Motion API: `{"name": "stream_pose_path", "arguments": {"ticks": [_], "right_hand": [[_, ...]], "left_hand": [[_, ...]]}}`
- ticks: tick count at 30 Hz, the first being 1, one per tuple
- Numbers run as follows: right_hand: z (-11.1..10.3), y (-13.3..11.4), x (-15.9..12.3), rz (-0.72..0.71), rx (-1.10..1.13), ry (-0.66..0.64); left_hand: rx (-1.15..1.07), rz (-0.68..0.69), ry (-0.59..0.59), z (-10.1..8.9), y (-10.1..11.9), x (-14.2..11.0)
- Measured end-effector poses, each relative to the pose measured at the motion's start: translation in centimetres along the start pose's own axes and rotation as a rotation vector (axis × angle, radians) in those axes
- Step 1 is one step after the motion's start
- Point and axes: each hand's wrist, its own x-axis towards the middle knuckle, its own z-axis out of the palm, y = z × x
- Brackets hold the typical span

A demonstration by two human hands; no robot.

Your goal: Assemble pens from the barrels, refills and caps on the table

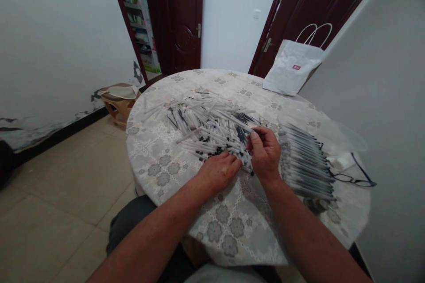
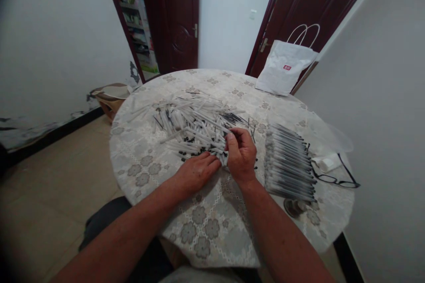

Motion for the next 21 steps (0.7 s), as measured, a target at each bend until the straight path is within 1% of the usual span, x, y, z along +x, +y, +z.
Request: {"name": "stream_pose_path", "arguments": {"ticks": [2,4,6,8,10,12,14,16,21], "right_hand": [[0.0,0.0,0.0,0.0,0.02,-0.001],[-0.1,0.0,-0.1,0.011,0.04,-0.009],[0.0,0.1,-0.2,0.034,0.053,-0.027],[0.2,0.2,-0.5,0.057,0.048,-0.057],[0.5,0.4,-0.9,0.077,0.032,-0.093],[0.8,0.6,-1.5,0.096,0.007,-0.133],[1.1,0.8,-1.9,0.11,-0.017,-0.171],[1.3,0.9,-2.3,0.112,-0.034,-0.188],[1.4,1.0,-2.6,0.097,-0.037,-0.164]], "left_hand": [[-0.172,-0.091,0.111,-0.6,-0.6,-0.1],[-0.396,-0.217,0.285,-1.9,-1.6,-0.2],[-0.637,-0.388,0.463,-3.6,-2.9,-0.5],[-0.915,-0.557,0.597,-5.3,-4.4,-0.8],[-1.253,-0.603,0.723,-6.5,-5.6,-1.2],[-1.511,-0.589,0.817,-7.2,-6.4,-1.4],[-1.631,-0.581,0.869,-7.4,-6.8,-1.6],[-1.664,-0.591,0.887,-7.2,-6.9,-1.6],[-1.68,-0.61,0.857,-6.6,-6.5,-1.5]]}}
